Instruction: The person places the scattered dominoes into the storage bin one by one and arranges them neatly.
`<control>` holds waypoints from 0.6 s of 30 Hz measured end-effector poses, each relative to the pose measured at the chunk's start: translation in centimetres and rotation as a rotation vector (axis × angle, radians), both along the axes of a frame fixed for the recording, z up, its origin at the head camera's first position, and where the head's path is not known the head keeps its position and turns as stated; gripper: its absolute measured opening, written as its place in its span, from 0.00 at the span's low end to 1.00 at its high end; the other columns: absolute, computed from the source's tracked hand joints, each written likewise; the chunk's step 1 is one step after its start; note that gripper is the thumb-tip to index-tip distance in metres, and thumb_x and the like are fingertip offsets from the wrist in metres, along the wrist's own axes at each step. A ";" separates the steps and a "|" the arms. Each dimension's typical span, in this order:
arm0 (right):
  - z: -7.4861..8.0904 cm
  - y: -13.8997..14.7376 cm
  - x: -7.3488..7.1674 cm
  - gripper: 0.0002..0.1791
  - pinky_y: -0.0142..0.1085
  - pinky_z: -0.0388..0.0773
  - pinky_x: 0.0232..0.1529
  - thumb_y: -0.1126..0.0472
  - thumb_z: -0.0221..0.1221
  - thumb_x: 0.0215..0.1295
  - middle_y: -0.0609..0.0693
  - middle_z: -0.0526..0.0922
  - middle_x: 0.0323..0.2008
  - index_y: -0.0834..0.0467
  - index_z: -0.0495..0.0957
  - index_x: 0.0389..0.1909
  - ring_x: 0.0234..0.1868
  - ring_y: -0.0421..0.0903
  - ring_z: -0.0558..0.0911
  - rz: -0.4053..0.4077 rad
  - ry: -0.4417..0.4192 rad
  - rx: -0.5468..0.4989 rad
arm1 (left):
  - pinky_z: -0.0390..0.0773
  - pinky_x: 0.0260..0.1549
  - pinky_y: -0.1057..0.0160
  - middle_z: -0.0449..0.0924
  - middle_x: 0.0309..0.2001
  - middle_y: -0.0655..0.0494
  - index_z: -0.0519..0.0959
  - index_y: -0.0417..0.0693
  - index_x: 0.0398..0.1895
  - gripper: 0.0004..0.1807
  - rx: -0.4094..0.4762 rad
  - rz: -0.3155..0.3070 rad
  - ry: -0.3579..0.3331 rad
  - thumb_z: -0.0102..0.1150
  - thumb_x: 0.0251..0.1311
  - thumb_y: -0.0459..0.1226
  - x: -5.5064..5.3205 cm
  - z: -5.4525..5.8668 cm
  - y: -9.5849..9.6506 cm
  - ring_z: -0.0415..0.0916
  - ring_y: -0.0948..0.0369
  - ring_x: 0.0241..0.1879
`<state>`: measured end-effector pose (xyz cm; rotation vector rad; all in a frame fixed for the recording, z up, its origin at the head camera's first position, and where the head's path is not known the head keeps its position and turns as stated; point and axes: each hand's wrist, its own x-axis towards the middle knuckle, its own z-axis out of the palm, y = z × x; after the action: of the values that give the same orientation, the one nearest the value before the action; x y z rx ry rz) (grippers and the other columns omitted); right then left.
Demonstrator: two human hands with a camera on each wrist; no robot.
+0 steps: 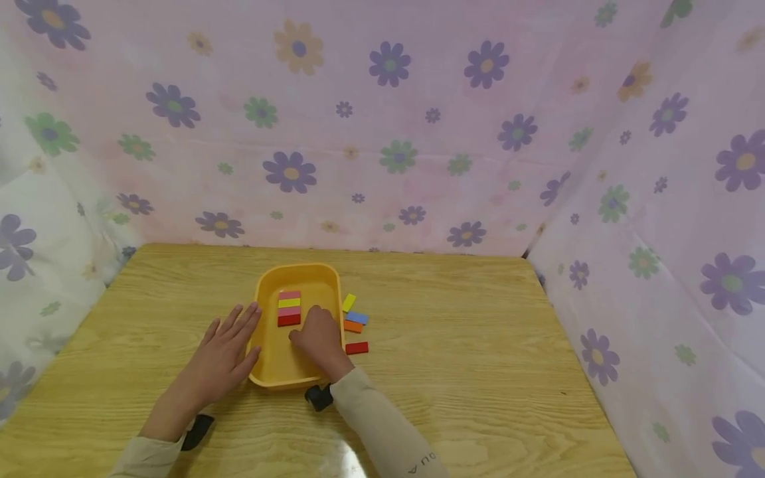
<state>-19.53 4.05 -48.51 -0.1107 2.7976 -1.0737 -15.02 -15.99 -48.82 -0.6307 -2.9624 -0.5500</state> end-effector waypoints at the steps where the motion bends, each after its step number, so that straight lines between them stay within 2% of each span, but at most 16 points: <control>1: 0.3 0.1 0.3 0.21 0.38 0.81 0.39 0.60 0.67 0.62 0.59 0.83 0.41 0.70 0.77 0.50 0.33 0.48 0.77 0.008 -0.006 0.001 | 0.48 0.73 0.31 0.54 0.80 0.44 0.59 0.37 0.78 0.35 0.000 0.000 0.004 0.53 0.72 0.42 0.0 0.0 0.0 0.48 0.41 0.79; 4: 1.2 0.8 1.2 0.24 0.37 0.81 0.39 0.58 0.66 0.64 0.58 0.83 0.44 0.68 0.77 0.55 0.35 0.46 0.78 0.012 0.002 -0.047 | 0.49 0.73 0.31 0.55 0.80 0.44 0.59 0.38 0.78 0.35 0.004 -0.006 0.010 0.54 0.72 0.42 0.0 -0.1 -0.2 0.49 0.41 0.79; 7: 2.2 2.0 2.2 0.21 0.35 0.80 0.34 0.58 0.66 0.66 0.59 0.82 0.46 0.66 0.78 0.56 0.33 0.46 0.79 0.008 0.032 -0.184 | 0.49 0.72 0.31 0.55 0.80 0.44 0.59 0.38 0.78 0.35 0.010 -0.011 0.011 0.54 0.72 0.41 0.0 -0.2 -0.4 0.50 0.41 0.79; 11: 2.9 4.3 2.9 0.16 0.33 0.81 0.34 0.60 0.64 0.69 0.61 0.82 0.48 0.63 0.80 0.54 0.34 0.47 0.81 0.011 0.111 -0.372 | 0.50 0.72 0.31 0.55 0.79 0.44 0.59 0.39 0.78 0.36 0.010 -0.014 0.016 0.55 0.71 0.41 0.0 -0.4 -0.7 0.50 0.41 0.79; 14: 2.6 6.1 2.9 0.13 0.32 0.82 0.38 0.62 0.63 0.70 0.59 0.83 0.46 0.61 0.82 0.52 0.39 0.48 0.82 -0.007 0.176 -0.452 | 0.50 0.72 0.31 0.56 0.79 0.44 0.59 0.38 0.78 0.36 0.012 -0.021 0.024 0.56 0.71 0.41 0.0 -0.6 -0.9 0.50 0.41 0.79; 18: 0.9 8.5 2.6 0.11 0.31 0.82 0.39 0.64 0.63 0.69 0.57 0.84 0.45 0.61 0.83 0.50 0.41 0.50 0.82 -0.077 0.219 -0.522 | 0.51 0.71 0.30 0.56 0.79 0.43 0.59 0.38 0.78 0.36 0.022 -0.029 0.032 0.55 0.71 0.41 0.0 -0.6 -1.2 0.50 0.40 0.78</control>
<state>-16.96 12.56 -47.57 -0.1860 2.6374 -1.8926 -15.06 -17.17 -49.47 -0.6743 -2.9182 -0.5685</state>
